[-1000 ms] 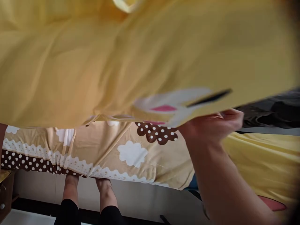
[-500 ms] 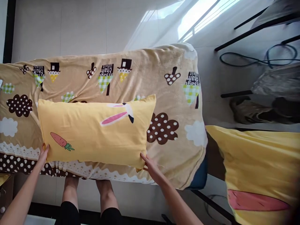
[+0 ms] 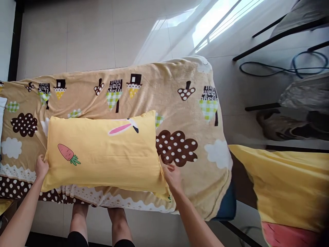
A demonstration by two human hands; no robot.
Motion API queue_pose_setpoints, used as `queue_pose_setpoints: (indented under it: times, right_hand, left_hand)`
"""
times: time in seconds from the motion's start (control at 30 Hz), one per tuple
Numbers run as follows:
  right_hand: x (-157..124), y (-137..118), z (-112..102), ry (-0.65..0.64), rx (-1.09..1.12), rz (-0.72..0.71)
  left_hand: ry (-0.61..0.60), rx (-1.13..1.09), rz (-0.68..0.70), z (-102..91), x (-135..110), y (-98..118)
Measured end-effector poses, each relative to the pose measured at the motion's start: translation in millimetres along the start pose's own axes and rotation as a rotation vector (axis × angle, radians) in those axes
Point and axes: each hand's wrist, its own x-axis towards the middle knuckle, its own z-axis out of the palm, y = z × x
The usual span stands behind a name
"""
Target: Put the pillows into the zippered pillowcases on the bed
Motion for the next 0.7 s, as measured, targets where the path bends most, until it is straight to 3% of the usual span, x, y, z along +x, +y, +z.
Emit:
queue_pose_setpoints:
  times: [0.1, 0.2, 0.27, 0.33, 0.37, 0.43, 0.5, 0.57, 0.63, 0.7]
  right_hand:
    - [-10.0, -61.4, 20.8, 0.021, 0.048, -0.250]
    - [-41.6, -144.8, 75.5, -0.157, 0.081, -0.574]
    - [-55.1, -192.1, 113.6, -0.318, 0.050, -0.870]
    - [-45.5, -215.9, 135.3, -0.373, -0.031, -1.023]
    - [-30.2, -216.4, 136.9, -0.355, -0.079, -1.017]
    - [18.1, -195.5, 121.4, -0.254, -0.159, -0.856]
    - [76.5, -155.8, 88.0, -0.167, -0.198, -0.688]
    - [122.6, -115.3, 49.9, -0.122, -0.217, -0.581]
    - [135.5, -90.3, 22.0, -0.053, -0.199, -0.526]
    - [104.6, -88.1, 15.7, 0.033, -0.163, -0.564]
  left_hand:
    - [0.059, 0.040, 0.441, 27.2, -13.4, 59.6]
    - [-0.065, 0.037, 0.873, 86.2, -50.3, 136.9]
    - [-0.223, 0.170, 1.018, 123.5, -71.7, 176.2]
    - [-0.323, 0.328, 1.072, 144.1, -73.4, 192.7]
    - [-0.318, 0.387, 1.056, 145.9, -64.4, 191.7]
    - [-0.221, 0.460, 0.941, 133.3, -28.4, 175.8]
    - [-0.144, 0.498, 0.728, 104.8, 20.0, 152.5]
    - [-0.196, 0.510, 0.445, 71.4, 61.3, 135.3]
    - [-0.212, 0.497, 0.290, 45.1, 76.5, 131.3]
    - [-0.107, 0.436, 0.416, 34.5, 54.3, 137.7]
